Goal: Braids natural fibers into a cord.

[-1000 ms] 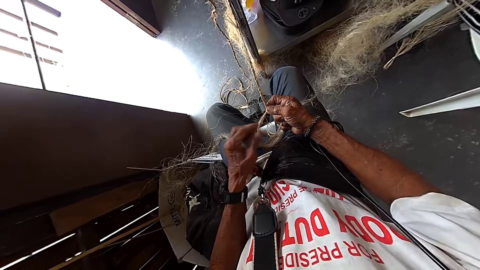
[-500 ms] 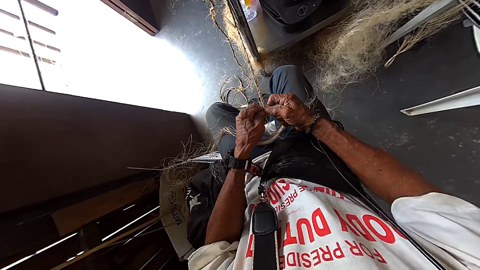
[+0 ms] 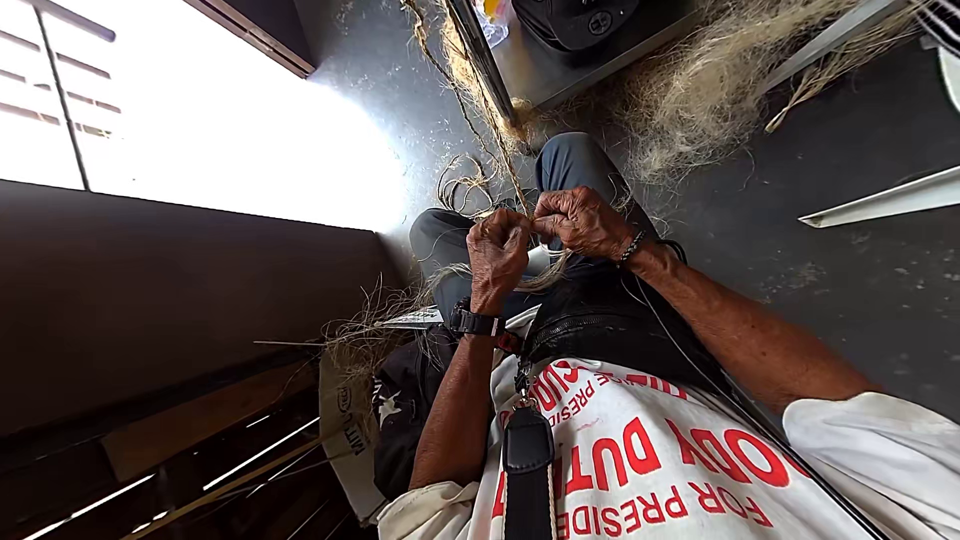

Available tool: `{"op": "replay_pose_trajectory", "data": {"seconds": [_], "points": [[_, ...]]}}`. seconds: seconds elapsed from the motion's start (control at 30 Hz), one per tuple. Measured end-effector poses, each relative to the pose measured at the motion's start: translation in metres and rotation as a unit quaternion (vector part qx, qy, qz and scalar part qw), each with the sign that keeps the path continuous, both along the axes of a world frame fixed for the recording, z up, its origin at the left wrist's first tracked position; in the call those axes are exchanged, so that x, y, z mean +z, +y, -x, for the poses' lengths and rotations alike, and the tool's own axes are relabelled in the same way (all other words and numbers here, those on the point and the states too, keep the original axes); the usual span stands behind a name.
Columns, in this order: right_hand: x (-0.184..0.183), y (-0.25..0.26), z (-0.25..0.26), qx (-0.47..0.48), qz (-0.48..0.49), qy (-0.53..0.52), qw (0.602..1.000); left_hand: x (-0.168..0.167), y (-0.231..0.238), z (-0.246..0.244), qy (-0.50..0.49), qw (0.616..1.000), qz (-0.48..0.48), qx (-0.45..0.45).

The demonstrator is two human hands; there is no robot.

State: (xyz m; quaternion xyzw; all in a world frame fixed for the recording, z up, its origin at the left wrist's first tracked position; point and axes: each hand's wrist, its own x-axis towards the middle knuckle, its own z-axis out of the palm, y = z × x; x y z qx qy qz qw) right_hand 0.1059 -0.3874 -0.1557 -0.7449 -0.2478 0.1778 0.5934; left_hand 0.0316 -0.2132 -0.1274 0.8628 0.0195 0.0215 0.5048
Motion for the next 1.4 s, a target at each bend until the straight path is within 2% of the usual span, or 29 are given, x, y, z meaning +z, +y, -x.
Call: {"op": "replay_pose_trajectory", "data": {"seconds": [0.13,0.23,0.3,0.4,0.5,0.57,0.67,0.7,0.77,0.87,0.97,1.13,1.27,1.4], "points": [[0.013,-0.007,0.004,-0.038,0.113,-0.1,0.988,-0.007,-0.009,0.001,-0.024,0.998,-0.046,0.022],[0.021,-0.007,0.017,-0.022,0.129,-0.111,0.985,-0.013,-0.011,0.005,0.014,0.999,-0.02,0.041],[0.018,-0.002,0.033,-0.004,0.121,-0.132,0.984,-0.014,-0.013,0.005,0.074,0.993,0.052,0.071],[0.011,0.0,0.045,0.051,0.125,-0.144,0.98,-0.01,-0.017,0.006,0.155,0.959,0.209,0.114],[-0.001,-0.009,0.033,0.114,0.049,-0.131,0.984,-0.005,-0.018,0.009,0.155,0.935,0.295,0.12],[-0.006,-0.016,0.024,0.06,-0.019,-0.095,0.994,-0.006,-0.015,0.011,0.129,0.936,0.31,0.104],[-0.006,-0.018,0.007,-0.066,-0.05,-0.063,0.995,-0.007,-0.012,0.014,0.107,0.94,0.312,0.087],[-0.004,-0.017,0.002,-0.068,-0.057,-0.036,0.995,-0.006,-0.012,0.013,0.104,0.941,0.309,0.087],[0.0,-0.011,-0.002,-0.013,-0.078,0.087,0.993,-0.006,-0.014,0.011,0.101,0.945,0.298,0.093],[0.003,0.004,-0.002,0.035,-0.132,0.324,0.936,-0.004,-0.015,0.01,0.097,0.953,0.27,0.094],[0.003,0.008,0.0,0.051,-0.17,0.435,0.883,-0.002,-0.012,0.014,0.084,0.966,0.232,0.079],[-0.003,0.009,0.004,0.023,-0.223,0.435,0.872,-0.005,-0.01,0.015,0.051,0.986,0.147,0.065],[-0.006,0.013,0.009,-0.016,-0.232,0.369,0.9,-0.006,-0.014,0.016,0.004,0.996,-0.003,0.094],[-0.007,0.017,0.01,-0.036,-0.184,0.27,0.944,-0.008,-0.018,0.018,-0.062,0.984,-0.126,0.107]]}}
